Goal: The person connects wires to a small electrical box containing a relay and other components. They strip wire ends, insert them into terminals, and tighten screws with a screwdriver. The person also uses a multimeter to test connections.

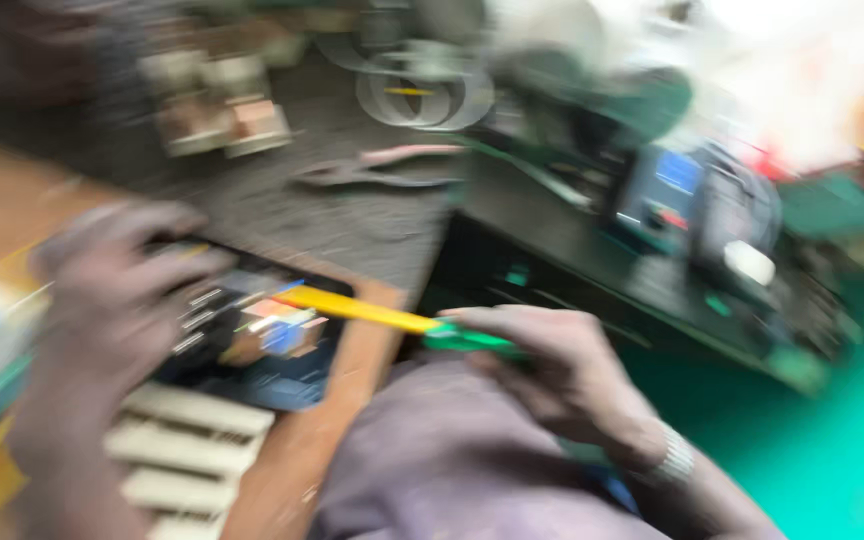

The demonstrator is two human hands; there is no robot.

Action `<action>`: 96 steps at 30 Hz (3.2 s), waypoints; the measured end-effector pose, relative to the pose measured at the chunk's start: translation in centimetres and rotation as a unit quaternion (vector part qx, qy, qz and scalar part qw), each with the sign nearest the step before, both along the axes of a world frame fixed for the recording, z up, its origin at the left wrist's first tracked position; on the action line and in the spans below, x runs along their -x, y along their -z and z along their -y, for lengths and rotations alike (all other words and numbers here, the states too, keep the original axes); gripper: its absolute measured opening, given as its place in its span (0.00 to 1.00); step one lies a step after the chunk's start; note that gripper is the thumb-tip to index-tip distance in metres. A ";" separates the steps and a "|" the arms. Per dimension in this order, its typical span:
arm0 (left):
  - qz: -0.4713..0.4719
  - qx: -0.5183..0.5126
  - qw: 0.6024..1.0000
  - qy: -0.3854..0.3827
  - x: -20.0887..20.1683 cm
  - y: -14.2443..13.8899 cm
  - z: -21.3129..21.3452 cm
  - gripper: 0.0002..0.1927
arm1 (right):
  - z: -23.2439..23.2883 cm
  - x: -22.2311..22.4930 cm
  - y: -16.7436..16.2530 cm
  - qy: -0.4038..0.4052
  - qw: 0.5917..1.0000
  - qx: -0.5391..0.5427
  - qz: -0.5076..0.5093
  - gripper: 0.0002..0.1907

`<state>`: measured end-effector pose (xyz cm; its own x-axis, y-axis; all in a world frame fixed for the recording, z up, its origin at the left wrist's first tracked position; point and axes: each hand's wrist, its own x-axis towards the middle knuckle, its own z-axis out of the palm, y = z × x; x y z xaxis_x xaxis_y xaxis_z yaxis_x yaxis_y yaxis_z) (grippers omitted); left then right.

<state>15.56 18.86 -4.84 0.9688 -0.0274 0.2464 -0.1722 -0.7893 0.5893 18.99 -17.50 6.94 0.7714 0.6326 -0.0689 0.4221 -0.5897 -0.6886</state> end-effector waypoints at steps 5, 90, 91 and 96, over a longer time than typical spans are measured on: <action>0.009 -0.047 0.999 -0.004 -1.0 -1.3 1.0 0.12 | -0.1 -0.7 -0.8 0.011 0.999 -0.003 -0.053 0.22; -0.170 -0.203 0.960 0.095 -4.4 -1.8 -1.5 0.04 | -3.9 -1.2 -0.2 -0.227 0.940 0.180 0.183 0.25; -0.141 -0.211 0.963 0.088 -3.9 -1.7 -1.5 0.05 | -4.0 -1.4 -0.2 -0.234 0.938 0.180 0.181 0.24; -0.161 -0.202 0.963 0.075 -3.1 -1.7 -1.6 0.06 | -4.1 -1.8 -0.3 -0.236 0.937 0.194 0.169 0.24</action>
